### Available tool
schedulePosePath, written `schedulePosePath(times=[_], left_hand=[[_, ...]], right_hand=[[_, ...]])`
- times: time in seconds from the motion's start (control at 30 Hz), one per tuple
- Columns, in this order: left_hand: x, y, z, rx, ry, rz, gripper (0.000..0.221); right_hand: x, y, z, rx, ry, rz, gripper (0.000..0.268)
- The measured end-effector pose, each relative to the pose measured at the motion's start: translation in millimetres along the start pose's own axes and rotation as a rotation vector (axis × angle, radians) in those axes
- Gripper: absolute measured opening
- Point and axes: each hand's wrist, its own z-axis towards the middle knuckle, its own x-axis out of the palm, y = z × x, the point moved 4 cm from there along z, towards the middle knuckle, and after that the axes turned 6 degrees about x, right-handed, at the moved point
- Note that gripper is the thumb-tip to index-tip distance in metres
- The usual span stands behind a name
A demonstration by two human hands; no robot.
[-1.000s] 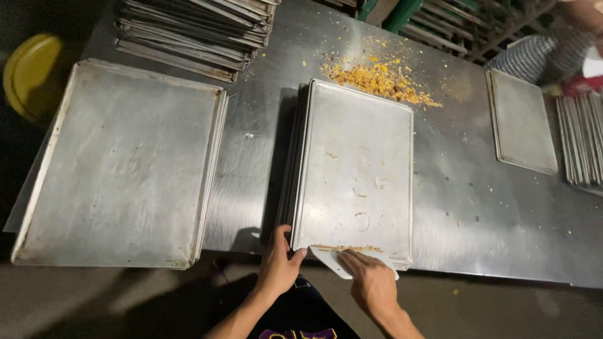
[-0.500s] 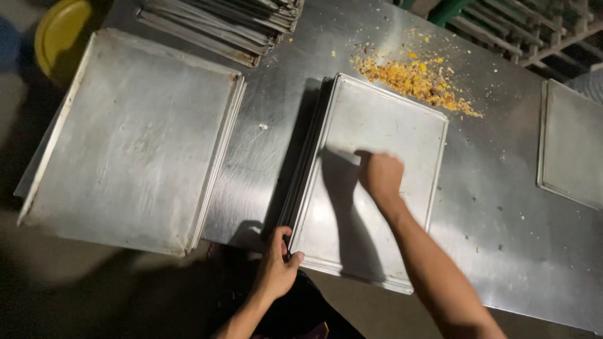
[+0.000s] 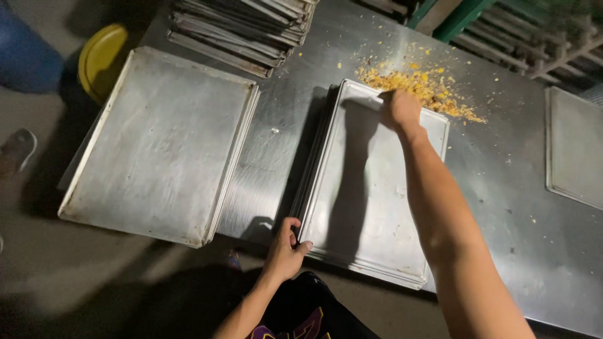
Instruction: Scraping residue off metal baking trays and stacking them.
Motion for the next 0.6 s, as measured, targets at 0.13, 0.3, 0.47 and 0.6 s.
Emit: schedulePosePath(times=[0.13,0.3,0.47,0.6], left_hand=[[-4.1,-4.0,1.9,-0.029,0.057,0.000,0.055],[-4.8,0.4,5.3,0.001,0.091,-0.002,0.054],[-3.7,2.7,8.2,0.036,0.104,-0.033,0.052],[-4.3,-3.6,4.5,-0.001,0.107,-0.056,0.052]], right_hand=[[-81.6,29.5,-99.1,0.036,0.111,0.211,0.039],[-131.8,58.2,-264.1,0.192,0.282,0.336,0.042],[-125.7,97.3,-391.3,0.084,0.390,0.231,0.076],[-105.2,101.1,-415.2,-0.003,0.244,0.232,0.078]])
